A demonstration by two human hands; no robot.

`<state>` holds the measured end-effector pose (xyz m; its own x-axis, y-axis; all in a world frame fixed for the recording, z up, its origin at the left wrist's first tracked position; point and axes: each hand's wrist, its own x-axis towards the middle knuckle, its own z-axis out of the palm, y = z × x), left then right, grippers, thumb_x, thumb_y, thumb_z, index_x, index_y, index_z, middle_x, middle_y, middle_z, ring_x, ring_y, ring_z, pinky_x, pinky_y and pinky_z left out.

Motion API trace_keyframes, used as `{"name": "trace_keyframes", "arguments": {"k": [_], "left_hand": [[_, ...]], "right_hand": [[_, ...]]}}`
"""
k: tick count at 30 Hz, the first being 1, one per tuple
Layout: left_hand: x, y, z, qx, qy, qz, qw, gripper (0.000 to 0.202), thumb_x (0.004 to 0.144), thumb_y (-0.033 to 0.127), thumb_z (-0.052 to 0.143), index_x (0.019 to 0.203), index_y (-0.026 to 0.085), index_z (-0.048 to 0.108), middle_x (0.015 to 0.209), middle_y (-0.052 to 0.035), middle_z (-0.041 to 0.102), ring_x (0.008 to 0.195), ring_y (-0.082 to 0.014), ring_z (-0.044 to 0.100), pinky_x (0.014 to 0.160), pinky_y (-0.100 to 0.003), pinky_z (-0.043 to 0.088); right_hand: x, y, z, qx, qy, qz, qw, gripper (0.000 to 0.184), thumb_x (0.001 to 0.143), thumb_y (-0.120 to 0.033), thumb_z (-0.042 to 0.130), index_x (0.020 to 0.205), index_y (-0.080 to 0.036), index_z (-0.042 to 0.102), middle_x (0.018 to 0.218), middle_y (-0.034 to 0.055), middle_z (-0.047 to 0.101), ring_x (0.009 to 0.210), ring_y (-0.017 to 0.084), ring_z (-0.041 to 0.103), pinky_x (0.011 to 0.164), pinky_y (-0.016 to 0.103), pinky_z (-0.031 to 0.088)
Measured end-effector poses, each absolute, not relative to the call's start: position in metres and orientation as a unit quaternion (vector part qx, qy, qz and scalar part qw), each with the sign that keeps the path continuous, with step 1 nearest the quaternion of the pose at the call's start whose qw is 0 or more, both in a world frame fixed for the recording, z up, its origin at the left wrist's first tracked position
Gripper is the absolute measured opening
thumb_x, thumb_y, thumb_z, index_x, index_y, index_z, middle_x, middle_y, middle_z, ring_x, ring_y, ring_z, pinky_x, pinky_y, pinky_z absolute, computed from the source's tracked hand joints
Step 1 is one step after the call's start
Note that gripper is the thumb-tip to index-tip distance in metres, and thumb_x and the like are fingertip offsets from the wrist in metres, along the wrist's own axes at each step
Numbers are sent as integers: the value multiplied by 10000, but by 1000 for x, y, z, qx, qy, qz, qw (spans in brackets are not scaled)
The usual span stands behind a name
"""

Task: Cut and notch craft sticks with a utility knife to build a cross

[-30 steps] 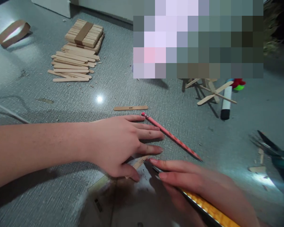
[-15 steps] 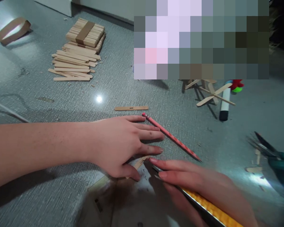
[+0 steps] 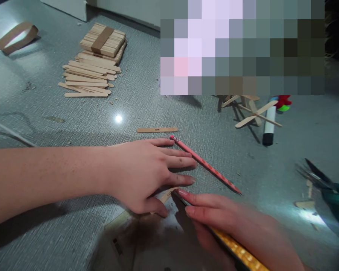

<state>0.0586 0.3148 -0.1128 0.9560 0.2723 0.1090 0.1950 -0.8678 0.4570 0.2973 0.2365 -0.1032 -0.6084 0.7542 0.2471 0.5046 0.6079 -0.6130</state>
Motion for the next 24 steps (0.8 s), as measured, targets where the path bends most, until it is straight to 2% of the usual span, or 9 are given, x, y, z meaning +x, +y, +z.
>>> {"name": "trace_keyframes", "arguments": {"k": [4, 9, 11, 14, 17, 20, 24], "left_hand": [[59, 314, -110, 965, 127, 65, 221, 691, 881, 537, 690, 1446, 157, 574, 1586, -132, 466, 1487, -307, 427, 1297, -491, 213], [58, 314, -109, 966, 127, 55, 218, 697, 893, 565, 664, 1459, 171, 562, 1601, -125, 446, 1498, -302, 412, 1300, -469, 189], [56, 316, -111, 967, 118, 60, 218, 701, 899, 573, 654, 1460, 164, 558, 1601, -132, 445, 1499, -304, 409, 1300, -478, 185], [55, 318, -113, 966, 100, 80, 223, 667, 940, 598, 596, 1435, 152, 577, 1579, -149, 472, 1484, -312, 428, 1292, -503, 206], [56, 320, -115, 962, 105, 99, 231, 454, 1041, 432, 491, 1369, 150, 626, 1525, -132, 540, 1432, -295, 495, 1268, -512, 261], [57, 323, -116, 956, 114, 122, 241, 302, 1042, 250, 487, 1240, 159, 696, 1415, -117, 634, 1323, -262, 588, 1228, -463, 340], [57, 327, -114, 944, 115, 145, 272, 193, 1012, 219, 571, 970, 167, 752, 1177, -97, 712, 1144, -214, 643, 1121, -365, 438]], "right_hand": [[292, 239, -98, -340, -861, 271, 264, 269, 845, -53, 569, 1003, -257, 644, 908, 9, 802, 802, 131, 799, 724, 106, 600], [296, 236, -98, -342, -857, 289, 256, 304, 828, -35, 589, 1032, -257, 624, 912, 14, 788, 822, 148, 797, 741, 142, 620], [299, 233, -103, -337, -861, 282, 256, 318, 825, -37, 598, 1050, -259, 635, 951, 24, 800, 835, 161, 801, 742, 157, 629], [305, 228, -109, -341, -847, 272, 303, 299, 851, -61, 587, 1051, -272, 656, 1032, 50, 810, 842, 182, 803, 725, 200, 644], [315, 227, -107, -364, -827, 279, 326, 283, 863, -98, 587, 1059, -291, 656, 1075, 61, 798, 879, 210, 797, 732, 271, 658], [324, 228, -97, -389, -819, 295, 301, 211, 906, -156, 571, 1037, -291, 667, 1038, 62, 776, 909, 226, 778, 743, 309, 655], [329, 228, -93, -413, -781, 357, 302, 166, 986, -231, 507, 947, -293, 656, 851, 41, 731, 766, 212, 748, 663, 301, 634]]}}
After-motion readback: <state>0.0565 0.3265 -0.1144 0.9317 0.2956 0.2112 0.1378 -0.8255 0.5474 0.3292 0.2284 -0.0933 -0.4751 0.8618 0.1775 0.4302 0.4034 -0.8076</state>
